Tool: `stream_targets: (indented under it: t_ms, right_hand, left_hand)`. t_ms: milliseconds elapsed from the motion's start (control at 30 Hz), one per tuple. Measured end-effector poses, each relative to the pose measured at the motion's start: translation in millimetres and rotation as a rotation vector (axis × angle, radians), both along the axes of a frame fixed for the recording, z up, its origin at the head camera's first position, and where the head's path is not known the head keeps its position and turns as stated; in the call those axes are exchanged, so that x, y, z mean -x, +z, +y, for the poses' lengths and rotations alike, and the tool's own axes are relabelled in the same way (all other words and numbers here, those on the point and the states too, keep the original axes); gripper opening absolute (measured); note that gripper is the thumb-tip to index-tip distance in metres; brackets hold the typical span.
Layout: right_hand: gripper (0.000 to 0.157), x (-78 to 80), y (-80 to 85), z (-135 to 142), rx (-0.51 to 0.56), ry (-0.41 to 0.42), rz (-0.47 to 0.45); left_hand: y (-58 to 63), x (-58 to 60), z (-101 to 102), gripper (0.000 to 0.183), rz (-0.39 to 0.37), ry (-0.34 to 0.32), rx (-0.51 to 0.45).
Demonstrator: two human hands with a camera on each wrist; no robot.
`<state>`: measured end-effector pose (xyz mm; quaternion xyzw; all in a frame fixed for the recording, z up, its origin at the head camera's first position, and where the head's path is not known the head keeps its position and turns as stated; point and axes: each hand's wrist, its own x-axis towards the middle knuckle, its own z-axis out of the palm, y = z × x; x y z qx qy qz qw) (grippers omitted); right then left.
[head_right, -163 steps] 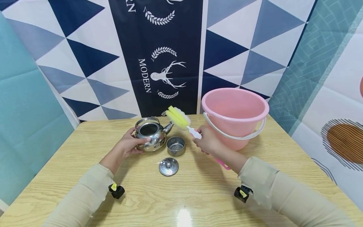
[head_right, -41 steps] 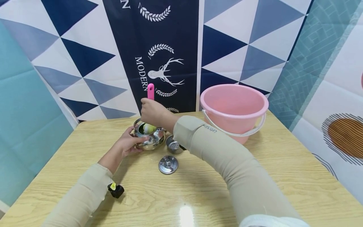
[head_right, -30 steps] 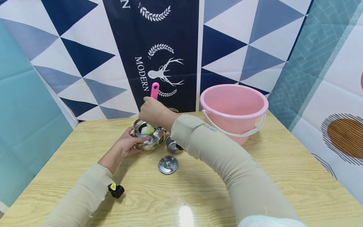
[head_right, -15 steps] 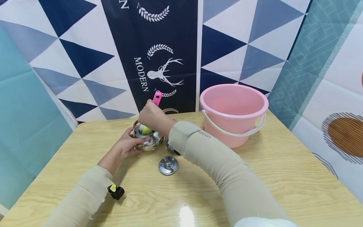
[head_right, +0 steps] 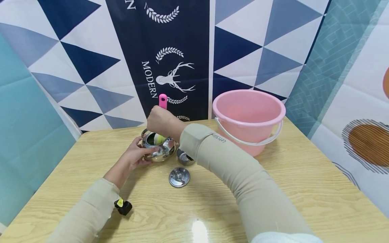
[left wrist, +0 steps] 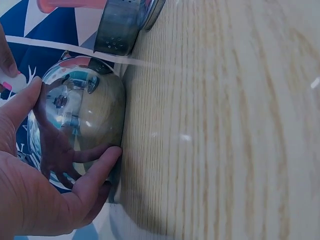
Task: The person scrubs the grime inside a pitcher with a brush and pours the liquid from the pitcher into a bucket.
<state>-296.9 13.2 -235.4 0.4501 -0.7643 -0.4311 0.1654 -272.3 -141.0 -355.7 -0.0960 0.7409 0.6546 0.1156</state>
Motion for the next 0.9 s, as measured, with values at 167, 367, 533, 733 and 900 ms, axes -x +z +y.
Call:
stream_targets:
  t_ms: [167, 367, 533, 733, 900]
  right_hand:
    - [0.019, -6.8, 4.0, -0.9, 0.012, -0.047, -0.064]
    - [0.037, -12.9, 4.0, -3.0, 0.069, -0.125, -0.14]
    - [0.044, -13.7, -1.6, -7.5, 0.107, -0.139, -0.179]
    - [0.032, -11.7, -11.5, -12.7, 0.112, -0.129, -0.124]
    - [0.026, -2.1, -16.9, -14.3, 0.127, -0.219, -0.096]
  left_hand:
    - [-1.0, 0.1, -0.8, 0.095, -0.005, 0.006, -0.001]
    - [-2.0, 1.4, -1.8, 0.095, -0.008, -0.004, -0.014]
    - [-0.1, 2.0, -2.9, 0.095, -0.016, -0.002, -0.009]
    - [2.4, 3.6, -3.1, 0.096, -0.026, -0.014, 0.0]
    - [1.0, 5.9, -3.2, 0.096, -0.029, -0.027, -0.01]
